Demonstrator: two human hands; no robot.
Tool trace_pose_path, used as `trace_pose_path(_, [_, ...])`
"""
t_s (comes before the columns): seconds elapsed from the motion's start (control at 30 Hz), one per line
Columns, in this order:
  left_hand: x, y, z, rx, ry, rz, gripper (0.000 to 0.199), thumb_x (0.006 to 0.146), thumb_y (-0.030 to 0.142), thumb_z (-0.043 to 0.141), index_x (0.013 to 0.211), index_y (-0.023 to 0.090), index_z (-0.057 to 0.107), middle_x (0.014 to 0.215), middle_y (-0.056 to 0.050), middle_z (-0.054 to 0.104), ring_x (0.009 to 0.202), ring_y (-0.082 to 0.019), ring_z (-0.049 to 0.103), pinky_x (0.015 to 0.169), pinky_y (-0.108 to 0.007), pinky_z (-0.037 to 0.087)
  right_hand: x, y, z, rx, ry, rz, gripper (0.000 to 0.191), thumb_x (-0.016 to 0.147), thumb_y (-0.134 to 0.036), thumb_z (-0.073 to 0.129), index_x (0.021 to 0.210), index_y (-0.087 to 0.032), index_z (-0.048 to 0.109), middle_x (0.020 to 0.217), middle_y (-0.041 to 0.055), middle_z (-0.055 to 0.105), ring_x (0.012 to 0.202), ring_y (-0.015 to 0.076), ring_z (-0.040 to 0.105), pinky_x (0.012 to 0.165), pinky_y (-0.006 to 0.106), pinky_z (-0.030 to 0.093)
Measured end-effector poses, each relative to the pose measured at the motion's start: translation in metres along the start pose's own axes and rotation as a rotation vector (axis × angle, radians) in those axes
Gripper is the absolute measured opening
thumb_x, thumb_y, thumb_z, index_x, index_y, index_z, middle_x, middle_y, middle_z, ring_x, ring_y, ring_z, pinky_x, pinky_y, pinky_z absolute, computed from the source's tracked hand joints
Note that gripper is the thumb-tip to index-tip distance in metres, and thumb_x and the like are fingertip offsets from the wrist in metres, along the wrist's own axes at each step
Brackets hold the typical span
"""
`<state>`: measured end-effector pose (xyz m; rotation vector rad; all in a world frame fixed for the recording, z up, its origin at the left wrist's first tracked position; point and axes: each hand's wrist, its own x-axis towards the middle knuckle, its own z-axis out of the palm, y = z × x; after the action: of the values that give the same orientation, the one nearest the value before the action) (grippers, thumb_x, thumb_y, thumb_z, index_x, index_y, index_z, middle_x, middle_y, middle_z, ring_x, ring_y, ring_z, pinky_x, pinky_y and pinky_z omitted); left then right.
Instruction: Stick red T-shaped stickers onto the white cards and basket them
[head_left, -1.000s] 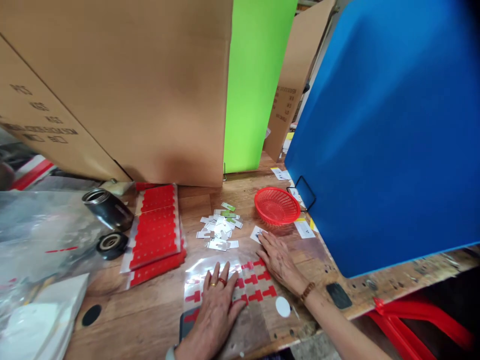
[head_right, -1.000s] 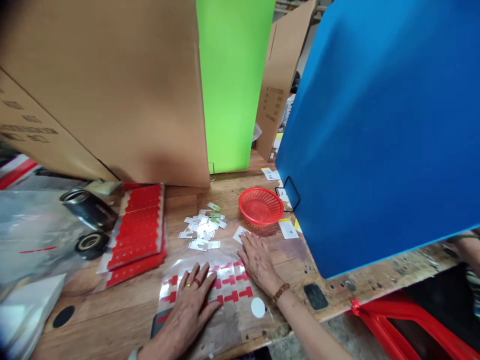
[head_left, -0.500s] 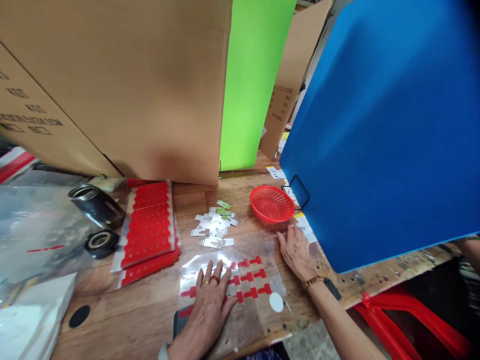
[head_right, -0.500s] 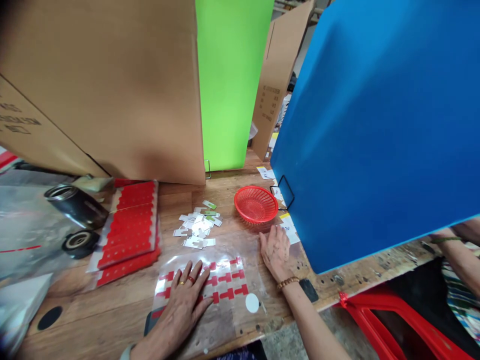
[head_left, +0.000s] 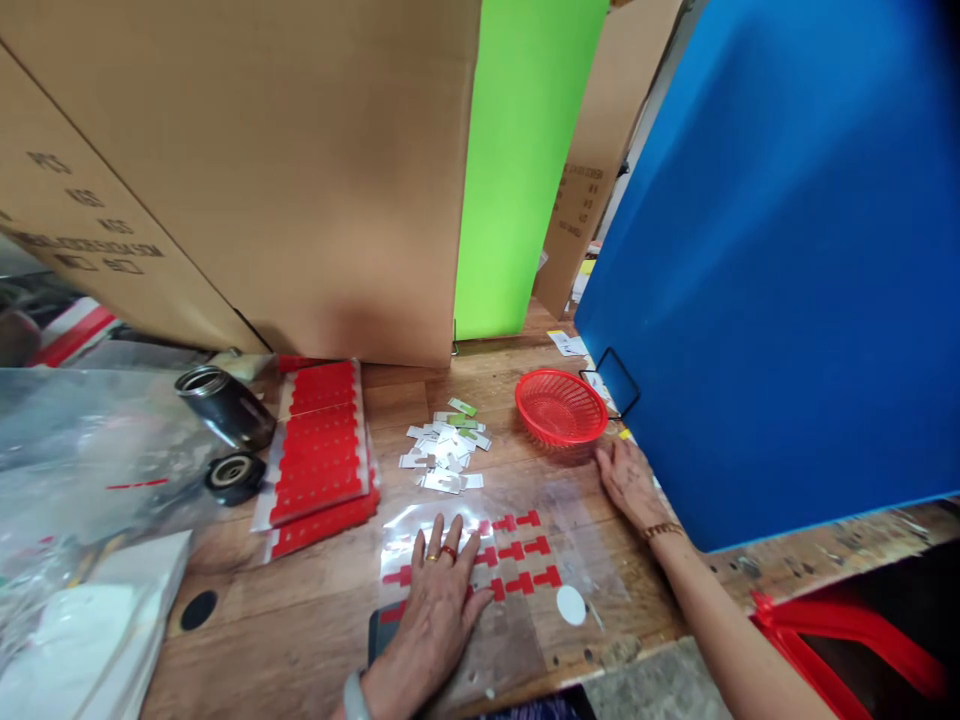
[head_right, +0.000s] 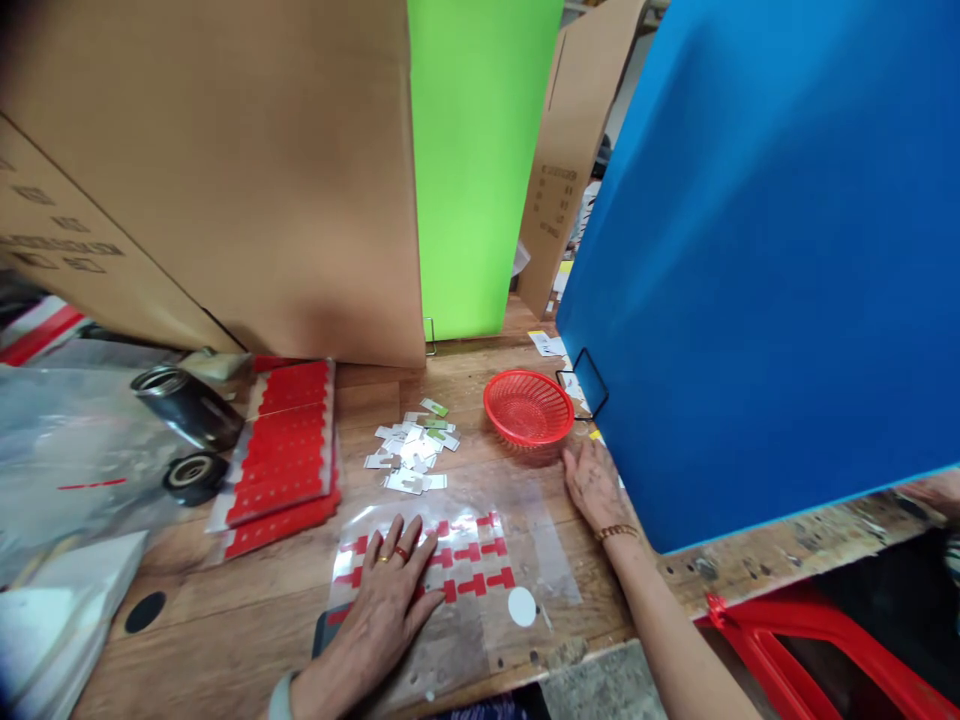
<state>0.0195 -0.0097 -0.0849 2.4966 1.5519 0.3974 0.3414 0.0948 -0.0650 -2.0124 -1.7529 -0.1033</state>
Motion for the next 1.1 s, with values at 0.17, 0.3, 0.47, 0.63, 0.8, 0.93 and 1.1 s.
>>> trace_pose_path(0.17, [0.000,0.003,-0.004,0.000,0.014,-0.025,0.060,0.085,0.037,0.059,0.141,0.024,0.039,0.146,-0.014,0.043,0.138,-0.035,0.031,0.108,-0.060,0.027,-0.010,-0.034,-0.017,0.121,0.068,0.016,0.034,0.091,-0.031,0.039,0.110,-0.011,0.059,0.111,0.0196,0.064,0.105,0.0291,0.059,0.093,0.042,0.044])
trace_pose_path(0.3, [0.001,0.002,-0.009,-0.023,-0.026,-0.044,0.058,0.086,0.035,0.058,0.140,0.023,0.041,0.147,-0.013,0.042,0.139,-0.035,0.029,0.108,-0.060,0.027,-0.032,-0.090,-0.022,0.372,0.067,0.008,0.024,0.092,-0.033,0.041,0.094,-0.018,0.060,0.089,0.0100,0.067,0.078,0.0207,0.063,0.075,0.030,0.047])
trace_pose_path(0.47, [-0.001,0.000,-0.014,-0.035,-0.059,-0.065,0.059,0.086,0.035,0.058,0.141,0.024,0.040,0.147,-0.013,0.041,0.139,-0.035,0.030,0.108,-0.060,0.028,-0.014,-0.140,0.009,0.419,-0.222,-0.277,0.024,0.092,-0.022,0.038,0.089,-0.018,0.061,0.084,0.0058,0.064,0.077,0.0174,0.059,0.072,0.026,0.044])
trace_pose_path(0.63, [-0.004,-0.003,-0.012,-0.020,-0.047,-0.076,0.059,0.085,0.035,0.060,0.139,0.023,0.041,0.147,-0.013,0.042,0.139,-0.036,0.029,0.107,-0.060,0.028,0.025,-0.158,0.048,0.341,-0.261,-0.273,0.022,0.088,-0.020,0.043,0.099,-0.015,0.062,0.097,0.0106,0.062,0.093,0.0211,0.055,0.084,0.031,0.042])
trace_pose_path(0.8, [-0.007,-0.007,-0.007,-0.029,-0.010,-0.077,0.062,0.084,0.034,0.061,0.141,0.025,0.037,0.148,-0.013,0.040,0.140,-0.035,0.027,0.108,-0.061,0.027,0.037,-0.156,0.058,0.260,-0.382,-0.263,0.011,0.079,-0.021,0.057,0.085,-0.015,0.064,0.084,0.0073,0.064,0.079,0.0180,0.055,0.070,0.025,0.039])
trace_pose_path(0.93, [-0.009,-0.008,-0.005,-0.044,0.006,-0.057,0.065,0.084,0.032,0.060,0.143,0.024,0.034,0.149,-0.014,0.039,0.140,-0.034,0.026,0.108,-0.061,0.027,0.045,-0.154,0.057,0.218,-0.475,-0.287,0.010,0.079,-0.023,0.059,0.077,-0.015,0.064,0.072,0.0051,0.064,0.069,0.0162,0.056,0.062,0.023,0.036])
trace_pose_path(1.1, [-0.010,-0.009,-0.004,-0.033,0.024,-0.062,0.064,0.083,0.033,0.061,0.142,0.024,0.036,0.148,-0.014,0.040,0.139,-0.036,0.027,0.106,-0.062,0.030,0.073,-0.177,0.069,0.217,-0.390,-0.303,0.026,0.092,-0.022,0.042,0.108,-0.011,0.059,0.106,0.0148,0.063,0.097,0.0223,0.054,0.082,0.029,0.036])
